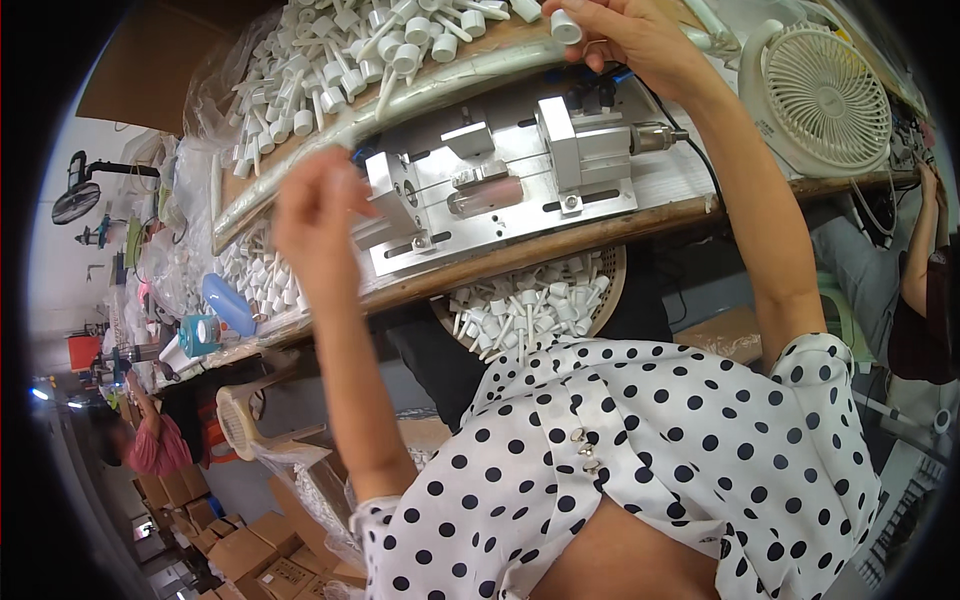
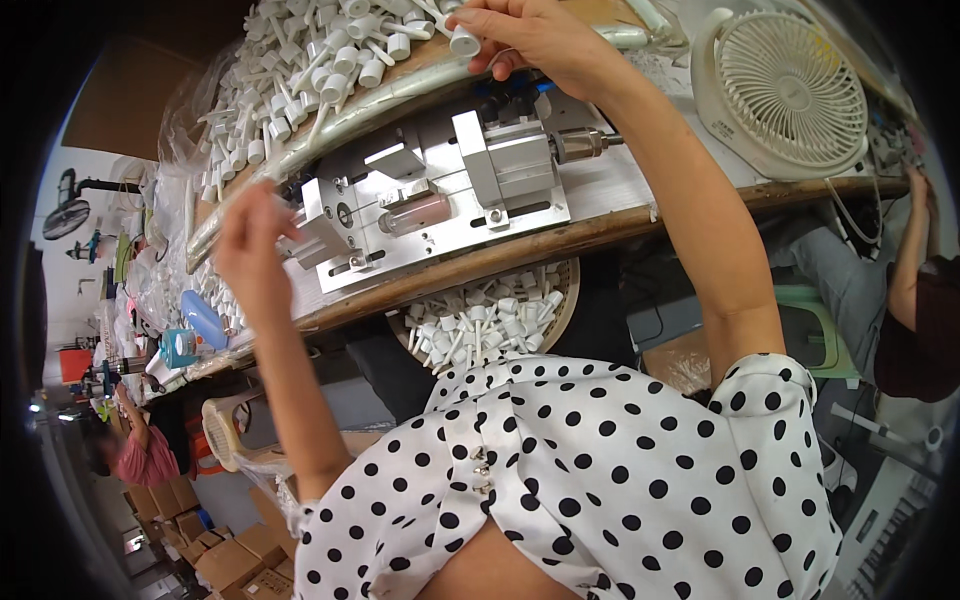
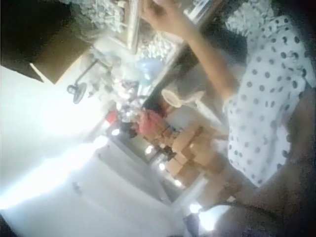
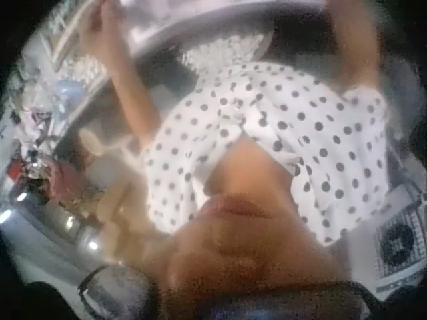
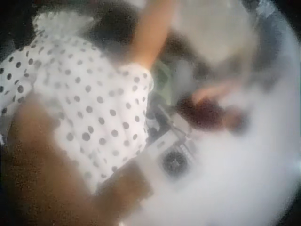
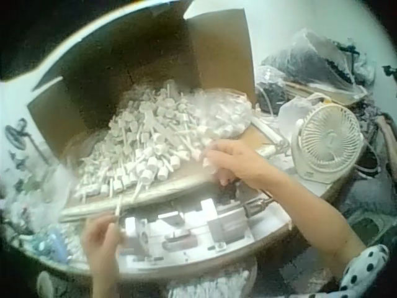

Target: Assembling small white plastic components using a pneumatic assembly machine.

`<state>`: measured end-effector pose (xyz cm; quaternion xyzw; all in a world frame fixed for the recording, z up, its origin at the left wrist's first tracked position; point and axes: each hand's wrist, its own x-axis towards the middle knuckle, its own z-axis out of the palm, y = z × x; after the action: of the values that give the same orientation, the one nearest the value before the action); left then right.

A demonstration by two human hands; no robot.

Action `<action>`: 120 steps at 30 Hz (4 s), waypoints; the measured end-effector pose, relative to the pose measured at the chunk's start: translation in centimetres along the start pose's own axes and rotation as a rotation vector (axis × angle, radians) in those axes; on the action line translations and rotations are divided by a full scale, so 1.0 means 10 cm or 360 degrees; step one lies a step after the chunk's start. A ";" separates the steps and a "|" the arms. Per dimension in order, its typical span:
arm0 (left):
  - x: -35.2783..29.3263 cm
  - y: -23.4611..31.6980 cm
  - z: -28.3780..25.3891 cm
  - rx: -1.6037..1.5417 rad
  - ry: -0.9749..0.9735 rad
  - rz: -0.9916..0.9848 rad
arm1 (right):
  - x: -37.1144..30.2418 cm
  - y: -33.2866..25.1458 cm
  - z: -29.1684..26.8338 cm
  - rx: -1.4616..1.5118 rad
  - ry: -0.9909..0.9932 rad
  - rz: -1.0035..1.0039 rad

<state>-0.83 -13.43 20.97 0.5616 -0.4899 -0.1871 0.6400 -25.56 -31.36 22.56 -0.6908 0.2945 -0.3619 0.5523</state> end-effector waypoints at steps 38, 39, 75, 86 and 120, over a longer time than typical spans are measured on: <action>1.10 -0.55 -0.66 0.1578 -0.0021 0.0918 | -0.51 0.33 1.06 -0.1413 -0.0582 -0.1244; 1.15 -0.54 -0.65 0.1532 -0.0164 0.0730 | -0.51 0.32 1.06 -0.1429 -0.0567 -0.1250; -0.78 -0.32 0.59 0.0896 -0.0312 0.0430 | 0.31 -0.20 0.22 -0.2084 0.0418 -0.0194; -0.71 -0.26 0.64 0.0948 -0.0435 0.0501 | 0.12 -0.23 0.11 -0.1593 0.0251 -0.0073; 0.99 -0.27 -0.03 0.1373 -0.0252 0.0605 | -0.46 0.29 0.99 -0.1388 -0.0703 -0.1225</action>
<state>4.73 -21.91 22.69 0.6604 -0.6642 0.1115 0.3320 -20.00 -22.82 17.64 -0.9680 0.0238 -0.2300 0.0973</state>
